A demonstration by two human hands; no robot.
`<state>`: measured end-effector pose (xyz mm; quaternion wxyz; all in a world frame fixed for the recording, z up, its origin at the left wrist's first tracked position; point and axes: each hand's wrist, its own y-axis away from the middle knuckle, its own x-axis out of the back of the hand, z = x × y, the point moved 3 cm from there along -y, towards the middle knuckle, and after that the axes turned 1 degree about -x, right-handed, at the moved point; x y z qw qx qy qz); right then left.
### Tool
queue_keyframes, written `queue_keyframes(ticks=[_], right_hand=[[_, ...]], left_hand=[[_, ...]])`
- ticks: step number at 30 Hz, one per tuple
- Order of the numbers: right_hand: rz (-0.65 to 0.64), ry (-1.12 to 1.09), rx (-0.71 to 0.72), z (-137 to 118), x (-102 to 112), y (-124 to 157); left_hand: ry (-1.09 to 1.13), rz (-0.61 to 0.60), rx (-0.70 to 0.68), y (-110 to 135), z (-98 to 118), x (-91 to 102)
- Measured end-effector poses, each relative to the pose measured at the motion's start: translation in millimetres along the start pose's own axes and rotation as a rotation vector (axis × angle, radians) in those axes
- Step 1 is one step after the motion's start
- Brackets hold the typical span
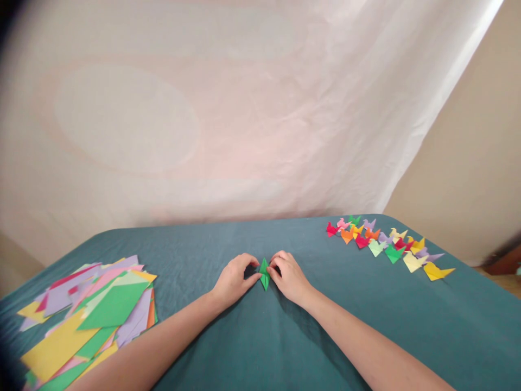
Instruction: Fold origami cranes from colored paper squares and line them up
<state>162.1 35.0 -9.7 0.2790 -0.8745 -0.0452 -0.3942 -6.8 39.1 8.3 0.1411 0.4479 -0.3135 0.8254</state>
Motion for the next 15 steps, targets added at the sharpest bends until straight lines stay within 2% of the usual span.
queue_keyframes(ticks=[8, 15], right_hand=[[0.009, 0.068, -0.003, 1, -2, 0], [-0.009, 0.114, 0.051, -6, 2, 2]], left_hand=[[-0.179, -0.068, -0.177, 1, 15, 4.4], [-0.222, -0.108, -0.215, 3, 20, 5.7]])
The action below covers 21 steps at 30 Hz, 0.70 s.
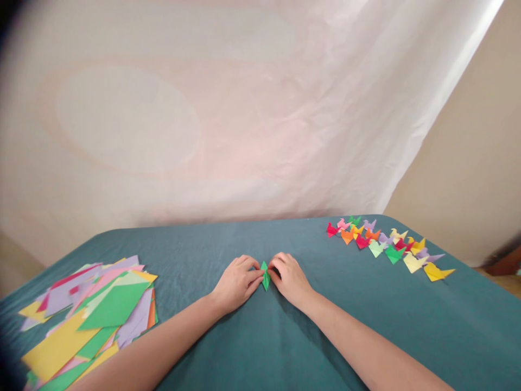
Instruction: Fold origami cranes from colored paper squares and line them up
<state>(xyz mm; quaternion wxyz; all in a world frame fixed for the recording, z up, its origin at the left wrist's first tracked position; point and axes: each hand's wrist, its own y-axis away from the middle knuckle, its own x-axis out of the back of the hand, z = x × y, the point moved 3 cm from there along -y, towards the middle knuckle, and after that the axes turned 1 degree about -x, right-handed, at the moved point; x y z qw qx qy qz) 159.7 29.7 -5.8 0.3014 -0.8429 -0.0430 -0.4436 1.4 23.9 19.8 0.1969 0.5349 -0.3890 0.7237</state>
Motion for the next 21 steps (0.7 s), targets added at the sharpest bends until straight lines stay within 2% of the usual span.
queue_keyframes(ticks=[8, 21], right_hand=[[-0.091, 0.152, 0.164, -18, 5, 10], [-0.199, 0.275, 0.230, -27, 12, 10]], left_hand=[[-0.049, -0.037, -0.020, 3, 6, 5.5], [-0.002, -0.014, 0.062, 9, 3, 3.6]])
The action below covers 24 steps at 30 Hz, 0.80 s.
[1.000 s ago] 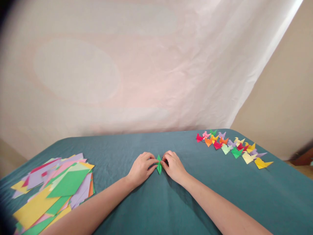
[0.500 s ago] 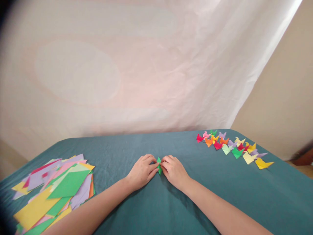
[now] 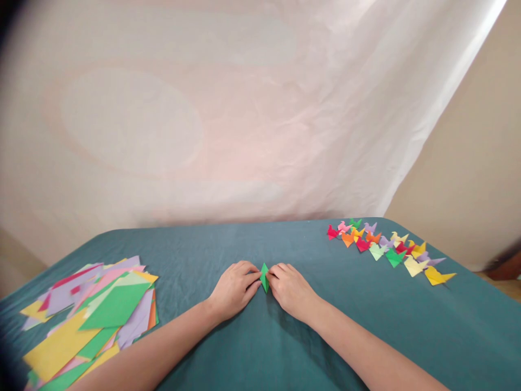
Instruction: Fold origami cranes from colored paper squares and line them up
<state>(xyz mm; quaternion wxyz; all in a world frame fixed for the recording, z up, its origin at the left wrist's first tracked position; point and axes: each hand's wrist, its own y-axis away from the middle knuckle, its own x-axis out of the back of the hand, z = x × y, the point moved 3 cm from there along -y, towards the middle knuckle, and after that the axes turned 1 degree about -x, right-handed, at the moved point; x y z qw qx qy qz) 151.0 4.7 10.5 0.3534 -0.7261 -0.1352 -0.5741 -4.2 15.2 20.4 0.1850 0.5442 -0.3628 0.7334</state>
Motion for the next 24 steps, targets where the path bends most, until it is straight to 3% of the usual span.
queue_keyframes(ticks=[15, 24], right_hand=[[-0.083, 0.184, 0.058, -4.1, 0.0, -2.3], [-0.101, 0.129, 0.049, -3.1, 5.2, -1.2]], left_hand=[[0.025, 0.013, 0.018, 0.9, -1.7, 0.3], [0.075, 0.020, -0.045, 0.4, 1.4, 0.3]])
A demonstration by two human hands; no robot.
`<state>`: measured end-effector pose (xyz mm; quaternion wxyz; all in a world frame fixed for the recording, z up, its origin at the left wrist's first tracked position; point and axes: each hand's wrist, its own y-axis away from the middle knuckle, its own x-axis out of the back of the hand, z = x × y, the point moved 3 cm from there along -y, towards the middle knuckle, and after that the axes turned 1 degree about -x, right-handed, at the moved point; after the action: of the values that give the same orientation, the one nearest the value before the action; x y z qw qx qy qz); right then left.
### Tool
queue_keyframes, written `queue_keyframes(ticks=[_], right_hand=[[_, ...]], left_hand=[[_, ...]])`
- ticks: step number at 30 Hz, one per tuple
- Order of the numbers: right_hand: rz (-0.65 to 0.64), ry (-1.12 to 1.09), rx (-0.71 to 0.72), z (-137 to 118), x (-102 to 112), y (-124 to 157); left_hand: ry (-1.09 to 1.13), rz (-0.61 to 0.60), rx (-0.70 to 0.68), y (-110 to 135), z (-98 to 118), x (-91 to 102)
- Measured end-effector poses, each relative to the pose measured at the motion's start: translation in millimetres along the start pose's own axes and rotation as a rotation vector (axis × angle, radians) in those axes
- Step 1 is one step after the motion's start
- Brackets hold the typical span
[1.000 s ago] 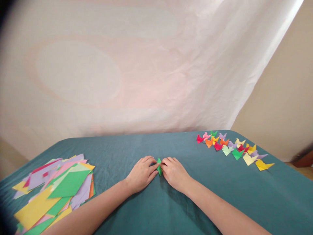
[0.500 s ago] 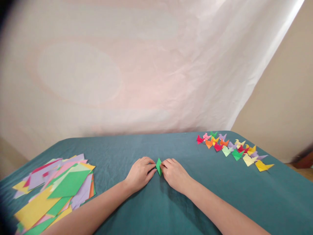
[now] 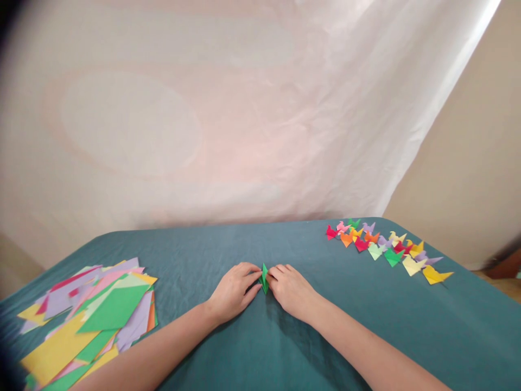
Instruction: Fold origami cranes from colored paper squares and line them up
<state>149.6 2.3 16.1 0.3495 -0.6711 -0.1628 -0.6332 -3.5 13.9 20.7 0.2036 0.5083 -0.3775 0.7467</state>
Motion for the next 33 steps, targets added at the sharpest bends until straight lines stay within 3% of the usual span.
queue_keyframes(ticks=[12, 33], right_hand=[[0.081, -0.141, -0.032, 3.8, -4.6, 3.4], [0.040, -0.164, 0.013, 7.1, 1.0, 4.6]], left_hand=[[0.047, -0.020, -0.029, -0.1, 0.2, -0.6], [0.026, -0.096, -0.077, -0.6, 4.2, 0.8]])
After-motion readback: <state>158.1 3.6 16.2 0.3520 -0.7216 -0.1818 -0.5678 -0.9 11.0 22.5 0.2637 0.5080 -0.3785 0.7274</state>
